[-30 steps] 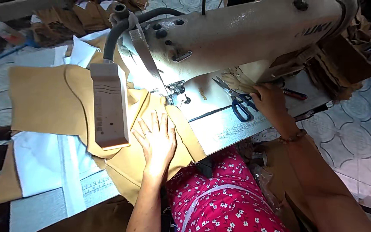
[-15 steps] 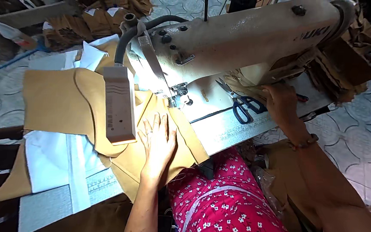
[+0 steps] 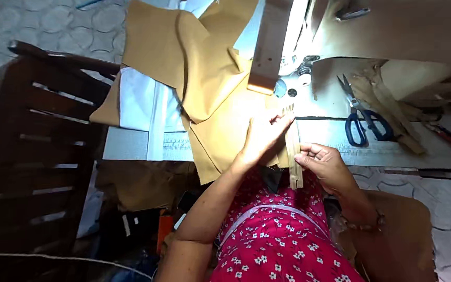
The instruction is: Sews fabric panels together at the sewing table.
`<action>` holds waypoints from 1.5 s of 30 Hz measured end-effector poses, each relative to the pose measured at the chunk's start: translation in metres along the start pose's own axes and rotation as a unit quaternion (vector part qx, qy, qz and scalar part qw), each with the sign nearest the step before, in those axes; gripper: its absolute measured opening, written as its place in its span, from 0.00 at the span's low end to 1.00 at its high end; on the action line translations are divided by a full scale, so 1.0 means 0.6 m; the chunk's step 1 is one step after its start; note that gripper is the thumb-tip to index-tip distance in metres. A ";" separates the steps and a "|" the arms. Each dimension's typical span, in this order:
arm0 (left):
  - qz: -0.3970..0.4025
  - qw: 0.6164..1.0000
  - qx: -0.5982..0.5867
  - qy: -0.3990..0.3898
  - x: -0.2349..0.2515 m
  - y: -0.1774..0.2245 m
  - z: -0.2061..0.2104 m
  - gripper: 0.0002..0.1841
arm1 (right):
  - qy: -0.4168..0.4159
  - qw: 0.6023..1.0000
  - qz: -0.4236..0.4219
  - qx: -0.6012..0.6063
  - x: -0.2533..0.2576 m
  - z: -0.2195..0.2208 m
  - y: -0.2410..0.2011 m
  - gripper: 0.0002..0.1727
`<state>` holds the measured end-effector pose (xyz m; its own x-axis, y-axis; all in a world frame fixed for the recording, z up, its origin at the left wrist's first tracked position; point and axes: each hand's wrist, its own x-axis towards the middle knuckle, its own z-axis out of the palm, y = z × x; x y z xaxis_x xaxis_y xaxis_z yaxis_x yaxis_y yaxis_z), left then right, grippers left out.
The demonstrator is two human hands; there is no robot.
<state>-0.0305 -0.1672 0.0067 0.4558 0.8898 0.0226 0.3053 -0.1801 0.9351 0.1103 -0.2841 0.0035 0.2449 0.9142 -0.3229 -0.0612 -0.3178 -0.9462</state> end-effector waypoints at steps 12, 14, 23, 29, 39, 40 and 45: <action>0.052 0.927 0.366 -0.063 0.067 -0.094 -0.052 0.28 | 0.007 0.995 0.093 0.042 0.048 0.003 -0.020 0.06; 0.046 0.920 0.385 -0.063 0.061 -0.095 -0.056 0.29 | 0.004 0.994 0.096 0.048 0.058 0.016 -0.024 0.07; 0.057 0.939 0.338 -0.035 0.054 -0.096 -0.055 0.31 | -0.070 0.993 0.098 0.014 0.093 0.051 -0.040 0.10; 0.073 0.931 0.353 -0.052 0.047 -0.094 -0.057 0.27 | -0.057 0.992 0.115 0.019 0.104 0.053 -0.036 0.08; 0.070 0.921 0.379 -0.055 0.046 -0.093 -0.056 0.25 | -0.051 0.996 0.024 -0.066 0.037 0.062 -0.016 0.37; 0.066 0.921 0.379 -0.057 0.046 -0.093 -0.056 0.25 | -0.061 0.994 0.022 -0.084 0.028 0.058 -0.017 0.38; 0.070 0.920 0.383 -0.051 0.047 -0.096 -0.056 0.25 | -0.084 0.992 0.001 -0.097 0.013 0.048 -0.020 0.38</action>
<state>-0.0629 -0.1175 -0.0348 0.6000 0.7983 0.0530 0.7192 -0.5672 0.4013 0.0853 -0.2662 0.0118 0.0792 0.9374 -0.3390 0.1305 -0.3469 -0.9288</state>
